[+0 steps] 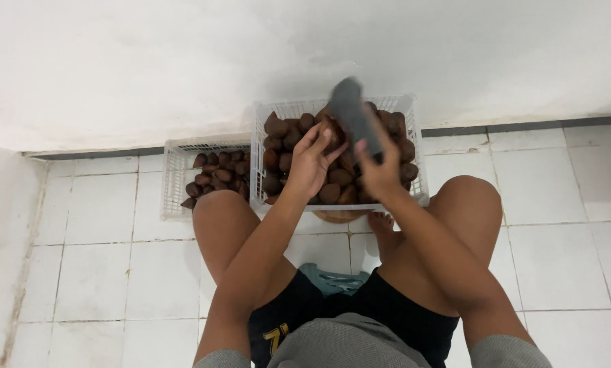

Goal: Cleaning salak fruits by wiping them individually with a cloth to remove dirt or debris

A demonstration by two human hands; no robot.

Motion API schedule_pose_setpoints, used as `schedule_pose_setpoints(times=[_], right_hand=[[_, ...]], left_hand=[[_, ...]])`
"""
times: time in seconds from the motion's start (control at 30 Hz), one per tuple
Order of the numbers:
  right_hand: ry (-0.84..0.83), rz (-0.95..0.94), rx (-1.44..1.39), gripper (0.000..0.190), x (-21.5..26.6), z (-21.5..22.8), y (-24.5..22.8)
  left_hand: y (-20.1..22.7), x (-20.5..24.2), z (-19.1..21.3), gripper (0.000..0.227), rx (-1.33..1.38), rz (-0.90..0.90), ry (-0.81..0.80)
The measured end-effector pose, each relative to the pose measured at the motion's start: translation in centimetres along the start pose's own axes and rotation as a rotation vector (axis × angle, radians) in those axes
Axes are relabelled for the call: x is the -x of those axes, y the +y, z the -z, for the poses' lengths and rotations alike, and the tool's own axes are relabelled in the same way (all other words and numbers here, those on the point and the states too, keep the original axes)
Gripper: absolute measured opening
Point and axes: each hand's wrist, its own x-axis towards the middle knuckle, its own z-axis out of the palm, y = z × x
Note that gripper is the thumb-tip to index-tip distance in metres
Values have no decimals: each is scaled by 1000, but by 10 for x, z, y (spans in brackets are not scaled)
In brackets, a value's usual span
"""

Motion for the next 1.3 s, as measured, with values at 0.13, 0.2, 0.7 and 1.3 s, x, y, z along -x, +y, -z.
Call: schedule_pose_setpoints(times=[0.13, 0.2, 0.7, 1.3], right_hand=[[-181, 390, 422, 57, 7, -17, 6], [-120, 188, 208, 53, 3, -18, 1], [-99, 207, 193, 52, 3, -26, -5], [-186, 78, 254, 56, -6, -36, 4]], left_hand=[[-33, -7, 31, 31, -164, -16, 80], [-1, 7, -2, 28, -347, -63, 37], [11, 13, 2, 27, -510, -127, 9], [23, 17, -22, 44, -363, 1, 123]])
